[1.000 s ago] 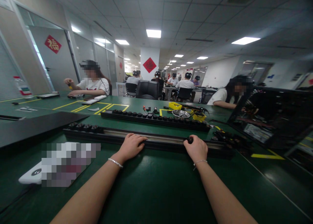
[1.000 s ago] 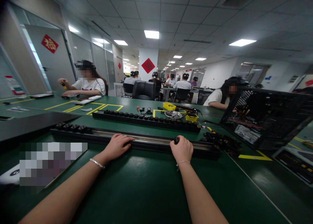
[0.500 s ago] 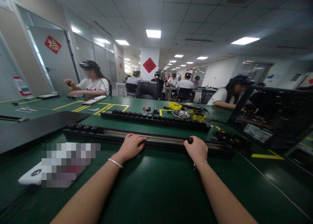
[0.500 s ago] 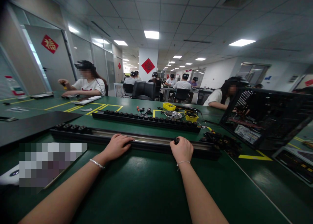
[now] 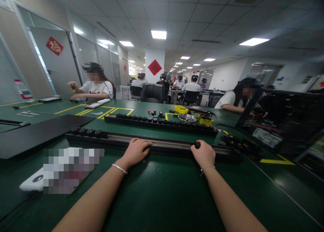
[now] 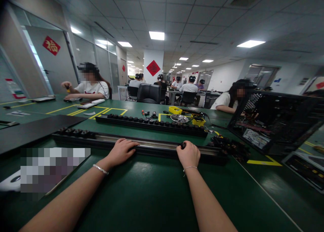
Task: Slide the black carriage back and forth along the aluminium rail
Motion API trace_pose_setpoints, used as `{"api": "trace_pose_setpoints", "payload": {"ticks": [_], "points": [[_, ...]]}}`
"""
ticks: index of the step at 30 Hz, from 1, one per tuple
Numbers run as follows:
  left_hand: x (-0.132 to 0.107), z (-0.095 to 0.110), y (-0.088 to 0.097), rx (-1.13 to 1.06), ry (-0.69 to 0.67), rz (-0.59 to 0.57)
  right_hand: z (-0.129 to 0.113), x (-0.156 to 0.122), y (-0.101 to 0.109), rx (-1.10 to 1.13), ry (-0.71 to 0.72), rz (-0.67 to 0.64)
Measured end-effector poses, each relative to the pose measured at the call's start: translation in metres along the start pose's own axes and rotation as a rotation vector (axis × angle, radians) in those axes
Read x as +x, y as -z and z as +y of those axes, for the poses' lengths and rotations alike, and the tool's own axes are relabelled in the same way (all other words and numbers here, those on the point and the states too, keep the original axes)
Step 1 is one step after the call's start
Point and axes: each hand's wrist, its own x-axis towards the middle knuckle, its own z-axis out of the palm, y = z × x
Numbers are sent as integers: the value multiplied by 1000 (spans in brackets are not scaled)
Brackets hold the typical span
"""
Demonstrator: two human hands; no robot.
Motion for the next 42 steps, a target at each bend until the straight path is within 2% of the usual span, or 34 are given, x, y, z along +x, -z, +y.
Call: {"api": "trace_pose_setpoints", "payload": {"ticks": [19, 38, 42], "points": [[1, -2, -3, 7, -6, 11, 2, 1, -1, 2, -5, 22], [0, -1, -1, -8, -8, 6, 2, 0, 3, 12, -20, -18], [0, 0, -1, -8, -3, 0, 3, 0, 1, -5, -14, 18]]}}
